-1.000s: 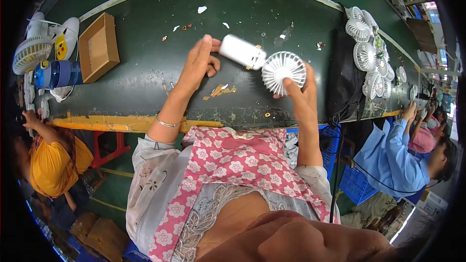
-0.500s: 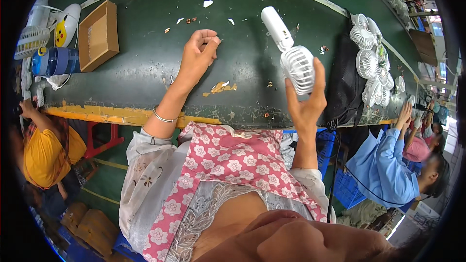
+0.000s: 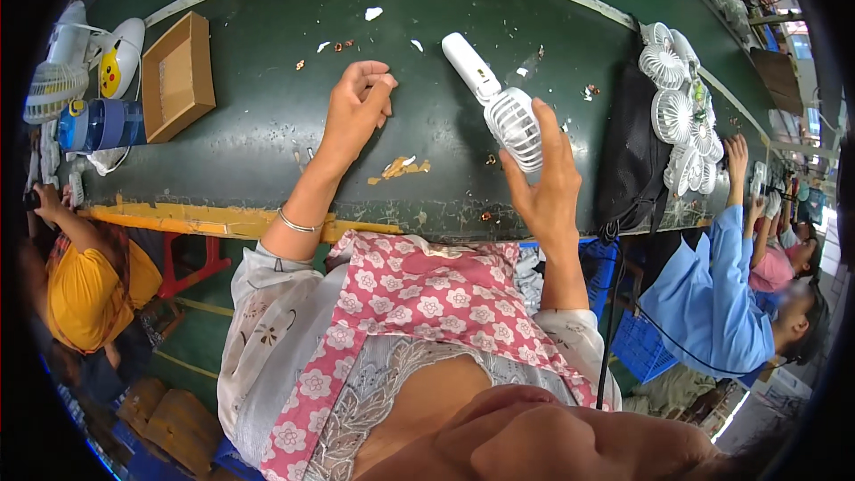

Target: The person assembles portable fans by fitting internal electronic components and fan heads into the casing pieces, snapping the casings closed by hand, and testing the fans.

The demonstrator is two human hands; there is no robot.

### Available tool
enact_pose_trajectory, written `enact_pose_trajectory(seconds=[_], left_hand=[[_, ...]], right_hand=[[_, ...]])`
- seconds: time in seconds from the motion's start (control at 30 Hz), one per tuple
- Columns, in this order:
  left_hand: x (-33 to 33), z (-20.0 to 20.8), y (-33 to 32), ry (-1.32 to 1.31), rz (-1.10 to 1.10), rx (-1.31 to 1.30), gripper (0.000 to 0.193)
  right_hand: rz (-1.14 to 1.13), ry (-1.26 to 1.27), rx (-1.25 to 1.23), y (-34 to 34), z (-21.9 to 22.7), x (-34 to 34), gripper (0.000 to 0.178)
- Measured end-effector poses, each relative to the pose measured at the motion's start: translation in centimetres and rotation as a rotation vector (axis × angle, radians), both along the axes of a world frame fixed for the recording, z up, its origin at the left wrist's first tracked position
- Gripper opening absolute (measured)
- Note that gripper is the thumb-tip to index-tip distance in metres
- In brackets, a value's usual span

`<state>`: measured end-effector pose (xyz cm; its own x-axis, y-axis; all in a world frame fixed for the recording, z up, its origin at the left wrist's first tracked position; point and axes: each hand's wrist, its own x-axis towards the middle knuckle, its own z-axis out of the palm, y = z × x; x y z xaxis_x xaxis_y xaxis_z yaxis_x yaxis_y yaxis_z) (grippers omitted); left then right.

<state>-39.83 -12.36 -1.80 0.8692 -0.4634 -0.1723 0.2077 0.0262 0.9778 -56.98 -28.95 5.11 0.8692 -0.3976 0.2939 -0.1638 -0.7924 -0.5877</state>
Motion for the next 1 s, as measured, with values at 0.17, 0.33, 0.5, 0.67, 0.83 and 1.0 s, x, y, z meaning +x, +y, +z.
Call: enact_pose_trajectory(seconds=[0.17, 0.33, 0.5, 0.67, 0.83, 1.0], left_hand=[[0.0, 0.0, 0.2, 0.009, 0.010, -0.023, 0.029], [0.1, 0.2, -0.3, 0.035, 0.050, -0.056, 0.026], [-0.2, -0.5, 0.4, 0.008, 0.068, -0.049, 0.022], [0.1, -0.4, 0.1, -0.036, 0.042, -0.010, 0.025], [-0.6, -0.2, 0.3, -0.160, 0.011, 0.097, 0.030], [-1.1, -0.3, -0.2, -0.279, 0.009, 0.147, 0.028]], right_hand=[[0.046, -0.342, -0.181, -0.7, 1.7, 0.1, 0.066], [-0.013, -0.238, -0.136, -1.3, -2.4, -1.0, 0.056], [0.097, 0.027, 0.068, 0.5, 0.3, 1.0, 0.065], [0.130, -0.094, 0.002, -0.7, -0.2, 1.9, 0.065], [0.033, -0.189, 0.663, -1.8, -2.5, 1.6, 0.067], [0.026, -0.295, 0.918, -0.2, -3.4, 1.3, 0.056]])
